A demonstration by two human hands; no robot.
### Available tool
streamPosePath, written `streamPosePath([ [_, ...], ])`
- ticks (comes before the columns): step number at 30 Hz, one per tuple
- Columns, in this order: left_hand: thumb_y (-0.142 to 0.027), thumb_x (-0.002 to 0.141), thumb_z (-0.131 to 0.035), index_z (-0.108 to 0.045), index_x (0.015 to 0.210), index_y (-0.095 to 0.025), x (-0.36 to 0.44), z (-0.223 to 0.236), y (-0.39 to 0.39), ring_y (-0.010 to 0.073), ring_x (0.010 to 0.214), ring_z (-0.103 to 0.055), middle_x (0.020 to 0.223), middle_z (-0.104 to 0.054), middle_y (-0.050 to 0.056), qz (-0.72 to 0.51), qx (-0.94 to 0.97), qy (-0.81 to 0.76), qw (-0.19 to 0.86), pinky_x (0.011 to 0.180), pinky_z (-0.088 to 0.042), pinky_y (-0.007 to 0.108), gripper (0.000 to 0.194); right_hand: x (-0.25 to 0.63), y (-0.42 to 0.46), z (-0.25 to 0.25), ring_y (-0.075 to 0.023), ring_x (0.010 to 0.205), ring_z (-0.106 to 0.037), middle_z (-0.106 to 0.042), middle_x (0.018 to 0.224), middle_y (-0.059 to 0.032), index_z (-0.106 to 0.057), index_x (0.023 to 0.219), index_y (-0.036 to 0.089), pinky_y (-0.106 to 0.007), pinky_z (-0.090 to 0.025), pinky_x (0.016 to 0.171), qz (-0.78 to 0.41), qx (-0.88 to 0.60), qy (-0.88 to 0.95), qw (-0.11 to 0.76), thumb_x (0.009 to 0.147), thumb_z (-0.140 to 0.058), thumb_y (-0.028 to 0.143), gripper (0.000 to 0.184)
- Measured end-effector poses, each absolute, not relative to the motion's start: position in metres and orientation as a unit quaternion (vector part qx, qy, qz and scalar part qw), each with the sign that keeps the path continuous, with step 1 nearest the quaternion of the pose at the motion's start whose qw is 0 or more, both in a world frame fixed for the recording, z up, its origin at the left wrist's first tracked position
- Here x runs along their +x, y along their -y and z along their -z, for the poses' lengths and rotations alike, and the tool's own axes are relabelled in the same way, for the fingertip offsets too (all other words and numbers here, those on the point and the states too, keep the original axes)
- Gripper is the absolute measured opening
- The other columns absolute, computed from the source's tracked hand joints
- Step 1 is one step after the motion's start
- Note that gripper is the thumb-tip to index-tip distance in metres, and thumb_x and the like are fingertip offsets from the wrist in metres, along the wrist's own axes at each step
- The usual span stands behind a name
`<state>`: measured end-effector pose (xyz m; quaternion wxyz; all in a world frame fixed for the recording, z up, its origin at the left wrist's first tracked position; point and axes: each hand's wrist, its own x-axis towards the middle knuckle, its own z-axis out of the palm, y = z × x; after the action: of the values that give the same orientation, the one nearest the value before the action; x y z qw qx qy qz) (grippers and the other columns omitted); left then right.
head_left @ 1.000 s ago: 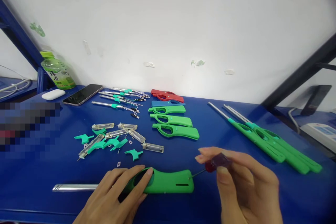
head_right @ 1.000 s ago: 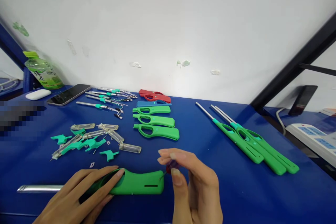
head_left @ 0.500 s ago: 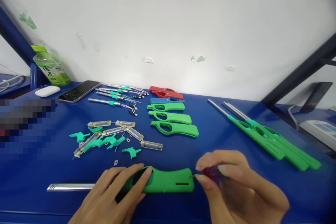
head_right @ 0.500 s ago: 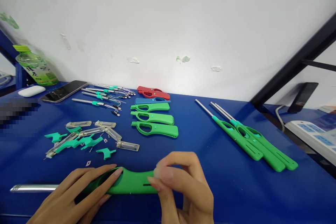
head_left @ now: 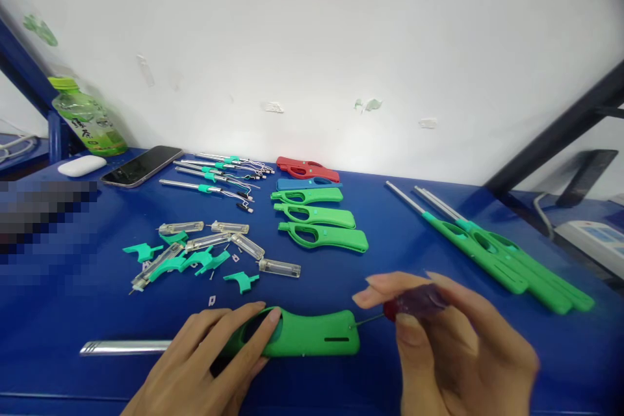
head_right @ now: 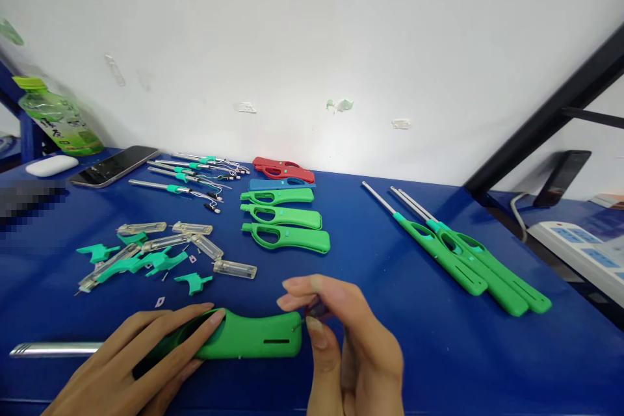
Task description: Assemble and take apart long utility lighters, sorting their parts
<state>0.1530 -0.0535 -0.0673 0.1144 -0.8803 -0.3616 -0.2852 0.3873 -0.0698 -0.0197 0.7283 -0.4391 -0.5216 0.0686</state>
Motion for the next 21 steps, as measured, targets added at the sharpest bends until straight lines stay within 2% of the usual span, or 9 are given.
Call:
streamPosePath([
  [2,-0.018,0.112,-0.043,-0.054,0.157,-0.030,0.152,0.068,0.053,0.0211,0.110,-0.068,0.136,-0.073,0.003,0.283,-0.885,0.351,0.118,0.099,-0.055,0.034,0.048,0.391,0.071,0.022,-0.0215,0.094,-0.078,-0.077,0.110,-0.0028,-0.063,0.136,0.032,-0.041,-0.067,0.077,-0.084,-0.425,0.566,0.701,0.099,-0.056,-0.003,0.051],
  [4,-0.018,0.112,-0.043,-0.055,0.157,-0.029,0.151,0.070,0.051,0.0211,0.110,-0.068,0.136,-0.073,0.003,0.286,-0.887,0.342,0.121,0.100,-0.054,0.034,0.048,0.394,0.070,0.024,-0.0215,0.094,-0.077,-0.076,0.110,-0.0015,-0.063,0.135,0.034,-0.038,-0.066,0.074,-0.084,-0.395,0.599,0.691,0.094,-0.067,-0.001,0.054],
  [6,-0.017,0.111,-0.044,-0.056,0.156,-0.028,0.150,0.072,0.050,0.0213,0.109,-0.068,0.135,-0.073,0.003,0.287,-0.887,0.342,0.122,0.101,-0.053,0.035,0.048,0.394,0.068,0.025,-0.0189,0.084,-0.076,-0.076,0.102,0.0011,-0.064,0.131,0.036,-0.034,-0.065,0.068,-0.088,-0.386,0.597,0.698,0.093,-0.068,-0.002,0.053],
  [8,-0.016,0.111,-0.044,-0.055,0.157,-0.028,0.150,0.072,0.050,0.0214,0.108,-0.068,0.135,-0.073,0.003,0.293,-0.886,0.336,0.128,0.100,-0.053,0.035,0.049,0.393,0.067,0.023,-0.0163,0.072,-0.073,-0.076,0.097,0.0020,-0.066,0.130,0.037,-0.032,-0.064,0.063,-0.092,-0.407,0.568,0.710,0.099,-0.059,-0.001,0.049],
  [11,-0.014,0.111,-0.044,-0.053,0.158,-0.027,0.151,0.070,0.049,0.0214,0.109,-0.067,0.135,-0.072,0.003,0.298,-0.885,0.334,0.129,0.101,-0.052,0.035,0.050,0.397,0.071,0.017,-0.0157,0.064,-0.069,-0.076,0.094,0.0000,-0.059,0.145,0.039,-0.030,-0.061,0.057,-0.072,-0.455,0.539,0.705,0.105,-0.054,0.007,0.052],
  [13,-0.013,0.111,-0.043,-0.054,0.158,-0.026,0.152,0.069,0.048,0.0209,0.110,-0.066,0.135,-0.072,0.003,0.298,-0.885,0.334,0.124,0.102,-0.051,0.034,0.050,0.411,0.075,0.013,-0.0163,0.065,-0.067,-0.073,0.091,-0.0015,-0.059,0.147,0.036,-0.028,-0.060,0.056,-0.061,-0.506,0.570,0.645,0.104,-0.060,0.016,0.047],
  [15,-0.014,0.111,-0.043,-0.055,0.157,-0.026,0.152,0.069,0.048,0.0204,0.109,-0.066,0.135,-0.072,0.003,0.299,-0.887,0.331,0.121,0.103,-0.049,0.034,0.049,0.429,0.078,0.010,-0.0157,0.067,-0.068,-0.070,0.089,-0.0018,-0.072,0.129,0.032,-0.024,-0.061,0.057,-0.071,-0.537,0.648,0.535,0.102,-0.068,0.026,0.028],
  [17,-0.015,0.112,-0.044,-0.056,0.156,-0.026,0.153,0.070,0.048,0.0203,0.108,-0.067,0.135,-0.072,0.003,0.298,-0.887,0.333,0.120,0.103,-0.049,0.034,0.048,0.447,0.079,0.011,-0.0139,0.067,-0.071,-0.069,0.090,-0.0007,-0.076,0.112,0.031,-0.020,-0.060,0.057,-0.078,-0.532,0.720,0.439,0.099,-0.073,0.029,0.013],
  [21,-0.018,0.113,-0.043,-0.055,0.157,-0.029,0.153,0.070,0.052,0.0205,0.108,-0.068,0.134,-0.073,0.003,0.302,-0.881,0.345,0.118,0.101,-0.052,0.034,0.047,0.462,0.076,0.021,-0.0133,0.070,-0.076,-0.071,0.098,-0.0007,-0.074,0.108,0.031,-0.017,-0.062,0.059,-0.073,-0.519,0.783,0.335,0.102,-0.071,0.031,0.007],
])
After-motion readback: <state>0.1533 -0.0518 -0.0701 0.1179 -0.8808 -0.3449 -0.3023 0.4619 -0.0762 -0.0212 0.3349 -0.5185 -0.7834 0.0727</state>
